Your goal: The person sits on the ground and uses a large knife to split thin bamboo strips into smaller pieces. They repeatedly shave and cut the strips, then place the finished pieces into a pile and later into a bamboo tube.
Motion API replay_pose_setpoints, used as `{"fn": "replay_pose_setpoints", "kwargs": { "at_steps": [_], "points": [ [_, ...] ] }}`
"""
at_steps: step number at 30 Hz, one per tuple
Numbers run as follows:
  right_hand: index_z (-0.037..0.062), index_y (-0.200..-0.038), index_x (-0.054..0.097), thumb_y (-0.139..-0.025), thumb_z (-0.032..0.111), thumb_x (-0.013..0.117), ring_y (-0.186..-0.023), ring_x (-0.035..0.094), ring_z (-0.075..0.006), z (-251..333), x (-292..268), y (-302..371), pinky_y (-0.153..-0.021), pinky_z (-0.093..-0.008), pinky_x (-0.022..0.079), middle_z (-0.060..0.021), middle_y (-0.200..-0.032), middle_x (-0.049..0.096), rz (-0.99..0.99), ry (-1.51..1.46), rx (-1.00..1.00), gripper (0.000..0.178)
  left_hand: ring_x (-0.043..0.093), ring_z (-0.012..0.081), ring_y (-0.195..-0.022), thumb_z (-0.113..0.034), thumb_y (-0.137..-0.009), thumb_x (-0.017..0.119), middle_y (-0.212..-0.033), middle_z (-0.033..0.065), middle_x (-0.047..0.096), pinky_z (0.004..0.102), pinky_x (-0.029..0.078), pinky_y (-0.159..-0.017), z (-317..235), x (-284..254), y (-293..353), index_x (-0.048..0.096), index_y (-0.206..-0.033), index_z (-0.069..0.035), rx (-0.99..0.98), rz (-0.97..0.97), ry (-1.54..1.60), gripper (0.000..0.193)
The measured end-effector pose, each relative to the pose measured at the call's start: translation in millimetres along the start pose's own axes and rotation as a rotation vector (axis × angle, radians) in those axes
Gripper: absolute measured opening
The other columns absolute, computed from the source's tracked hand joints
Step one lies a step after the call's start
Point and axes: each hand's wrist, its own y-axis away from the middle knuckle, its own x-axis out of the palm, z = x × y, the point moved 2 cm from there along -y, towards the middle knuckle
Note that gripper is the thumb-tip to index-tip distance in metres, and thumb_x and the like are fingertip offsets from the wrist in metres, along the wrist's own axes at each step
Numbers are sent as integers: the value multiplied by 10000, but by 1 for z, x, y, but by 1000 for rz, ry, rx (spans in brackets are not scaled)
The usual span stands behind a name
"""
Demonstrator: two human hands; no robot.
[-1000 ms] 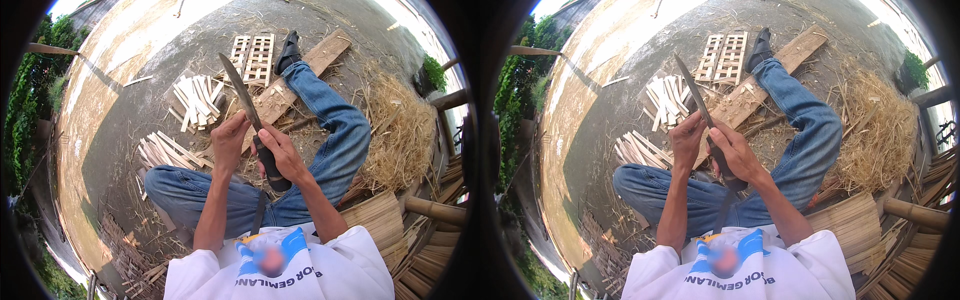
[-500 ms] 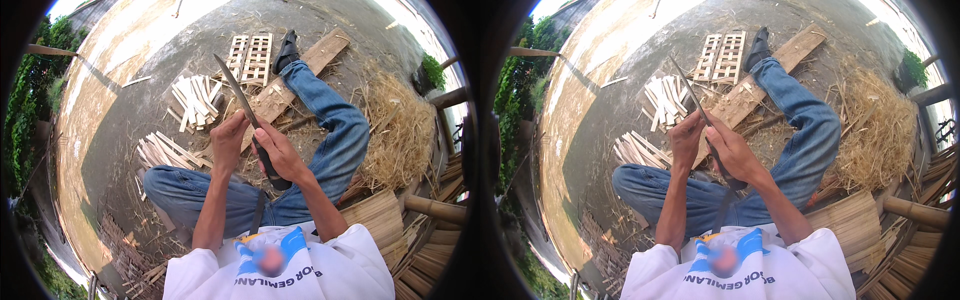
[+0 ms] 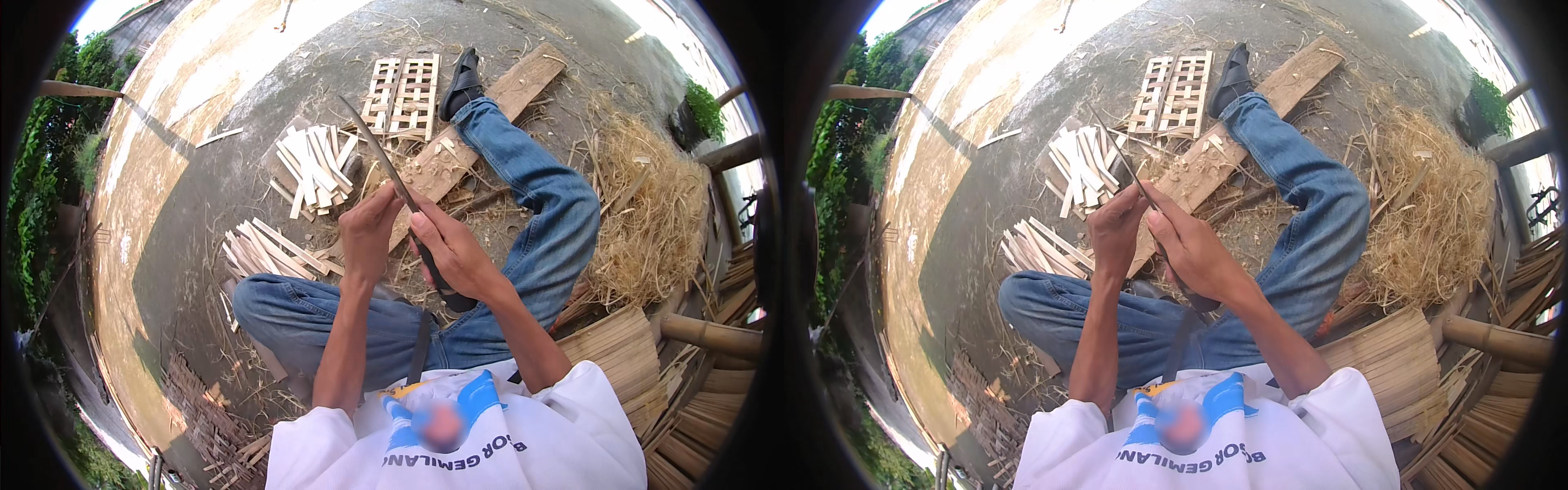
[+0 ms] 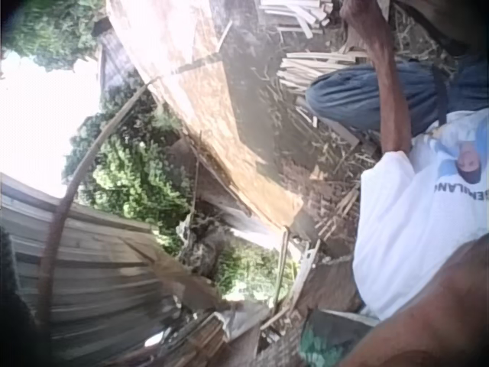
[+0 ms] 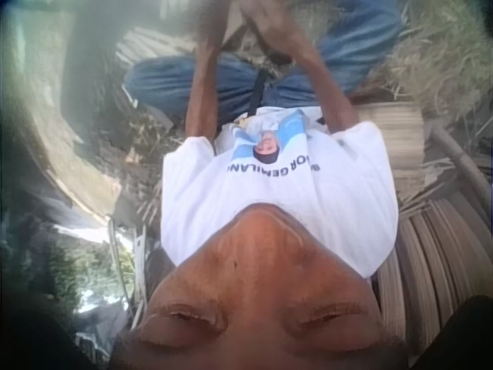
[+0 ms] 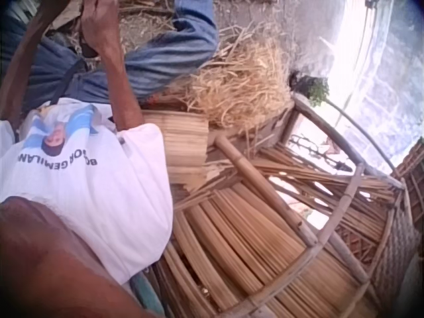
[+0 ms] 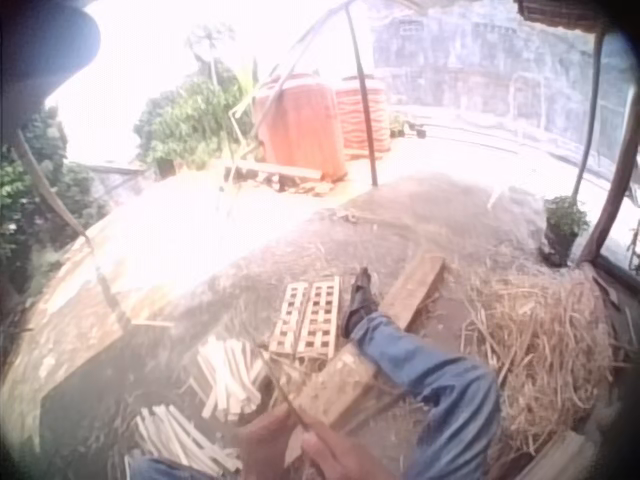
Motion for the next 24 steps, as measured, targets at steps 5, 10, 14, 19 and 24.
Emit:
{"fn": "replay_pose_setpoints", "kwargs": {
  "at_steps": [5, 10, 14, 19, 24],
  "points": [
    [75, -1581, 330, -1105, 311, 386, -518, 509, -77, 1, -4, 0, -525, -279, 492, -14, -717, 490, -3, 32, -11, 535, 692, 123, -1039, -48, -922, 726, -1182, 117, 741, 281, 551, -893, -6, -5, 0, 676, -1301, -26, -95, 94, 5, 384],
    [72, -1577, 335, -1104, 308, 387, -508, 506, -86, -8, -9, -12, -526, -283, 496, -25, -734, 492, -41, 1, 4, 531, 602, 240, -1282, -158, -916, 763, -1415, 205, 591, 365, 531, -999, 33, -10, 14, 473, -1486, 2, -75, 94, -290, 659],
    [65, -1576, 331, -1103, 303, 387, -506, 528, -100, 2, -5, -8, -528, -293, 495, -32, -704, 490, -37, 56, -14, 532, 717, 211, -997, -259, -994, 684, -1057, 181, 741, 315, 566, -898, 17, -26, 13, 653, -1246, 44, -368, -64, 49, 395],
    [75, -1585, 309, -1103, 314, 386, -496, 554, -120, -38, 3, -23, -523, -317, 485, -36, -656, 491, -34, 75, 63, 543, 568, 85, -707, -388, -1047, 584, -740, 33, 628, 252, 452, -662, 9, -30, 6, 670, -925, 5, -316, -95, 182, 421],
    [80, -1601, 243, -1099, 316, 394, -897, 683, -373, -45, 16, -31, -818, -429, 514, -265, -982, 664, 6, 199, -18, 575, 455, 140, -614, -423, -1081, 494, -647, 54, 447, 344, 370, -578, 7, -15, 7, 532, -817, -2, -175, -56, 19, 499]
  ]
}}
